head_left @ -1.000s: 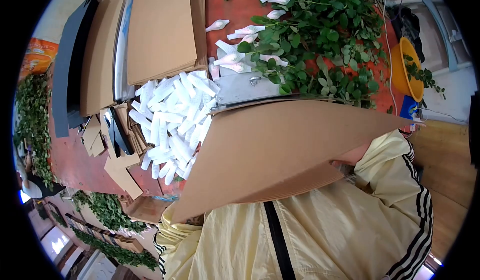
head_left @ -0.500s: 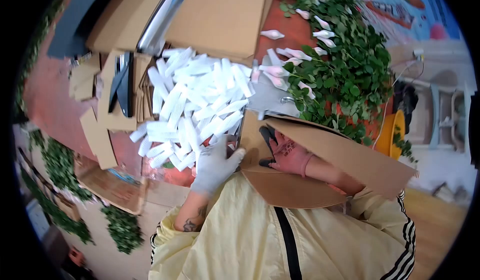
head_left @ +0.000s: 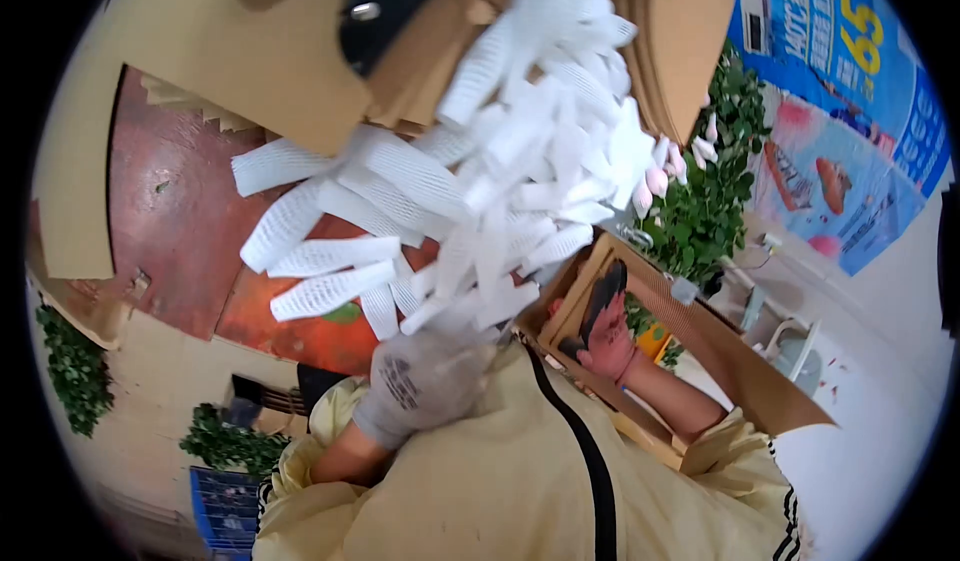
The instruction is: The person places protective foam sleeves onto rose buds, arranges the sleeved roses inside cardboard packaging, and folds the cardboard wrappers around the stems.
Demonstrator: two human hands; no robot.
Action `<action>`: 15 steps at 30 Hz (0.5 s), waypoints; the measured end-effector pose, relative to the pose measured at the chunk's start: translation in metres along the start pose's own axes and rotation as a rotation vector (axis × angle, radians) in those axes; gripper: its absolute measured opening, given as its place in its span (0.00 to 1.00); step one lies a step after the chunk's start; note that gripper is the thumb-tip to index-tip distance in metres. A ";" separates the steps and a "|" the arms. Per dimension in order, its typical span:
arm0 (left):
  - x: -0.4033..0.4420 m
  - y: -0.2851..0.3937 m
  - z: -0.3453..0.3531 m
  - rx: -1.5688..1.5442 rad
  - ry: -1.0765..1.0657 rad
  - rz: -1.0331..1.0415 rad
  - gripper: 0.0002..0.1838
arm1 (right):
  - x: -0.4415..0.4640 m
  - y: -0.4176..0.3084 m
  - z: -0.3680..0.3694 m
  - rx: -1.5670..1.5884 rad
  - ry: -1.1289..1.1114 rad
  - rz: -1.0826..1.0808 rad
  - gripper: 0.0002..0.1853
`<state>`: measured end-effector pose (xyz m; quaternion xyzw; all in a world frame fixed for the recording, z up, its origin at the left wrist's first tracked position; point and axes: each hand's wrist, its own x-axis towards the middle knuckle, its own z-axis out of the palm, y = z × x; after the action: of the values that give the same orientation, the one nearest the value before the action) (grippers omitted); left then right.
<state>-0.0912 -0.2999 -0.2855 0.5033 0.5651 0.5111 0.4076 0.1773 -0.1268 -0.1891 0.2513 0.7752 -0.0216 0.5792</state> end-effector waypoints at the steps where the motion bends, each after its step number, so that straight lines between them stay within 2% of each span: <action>1: -0.004 -0.005 0.011 0.000 0.069 0.025 0.12 | 0.001 0.004 0.005 0.297 0.093 -0.005 0.42; 2: -0.006 -0.010 0.015 -0.020 0.087 0.008 0.12 | 0.004 0.007 0.011 0.665 0.185 -0.029 0.41; 3: -0.008 -0.012 0.015 -0.012 0.098 0.071 0.12 | 0.007 0.008 0.014 0.826 0.239 -0.041 0.39; 5: -0.009 -0.011 0.008 -0.019 0.139 0.179 0.14 | 0.007 0.010 0.016 0.799 -0.003 -0.069 0.51; 6: -0.009 -0.012 0.011 -0.034 0.137 0.176 0.14 | 0.007 0.013 0.038 1.416 0.020 -0.101 0.49; 8: -0.006 -0.012 0.016 -0.050 0.286 0.203 0.10 | 0.004 0.017 0.047 2.028 0.072 -0.129 0.46; 10: -0.008 -0.011 0.018 -0.069 0.208 0.163 0.08 | 0.003 0.022 0.043 1.238 0.042 -0.101 0.46; 12: -0.007 -0.006 0.013 -0.076 0.115 0.129 0.06 | -0.001 0.024 0.049 0.859 0.052 -0.076 0.47; 13: -0.004 -0.003 0.008 0.008 0.114 0.098 0.04 | 0.003 0.020 0.052 0.964 0.122 -0.072 0.49; 14: -0.001 0.000 0.002 0.098 0.114 0.072 0.03 | 0.000 0.022 0.051 0.664 0.061 -0.072 0.50; 15: 0.000 0.000 0.003 0.014 0.140 0.064 0.06 | -0.001 0.017 0.037 0.329 0.008 -0.091 0.52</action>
<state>-0.0886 -0.2992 -0.2855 0.4871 0.5792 0.5538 0.3472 0.2179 -0.1239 -0.1963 0.3075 0.7740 -0.1735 0.5257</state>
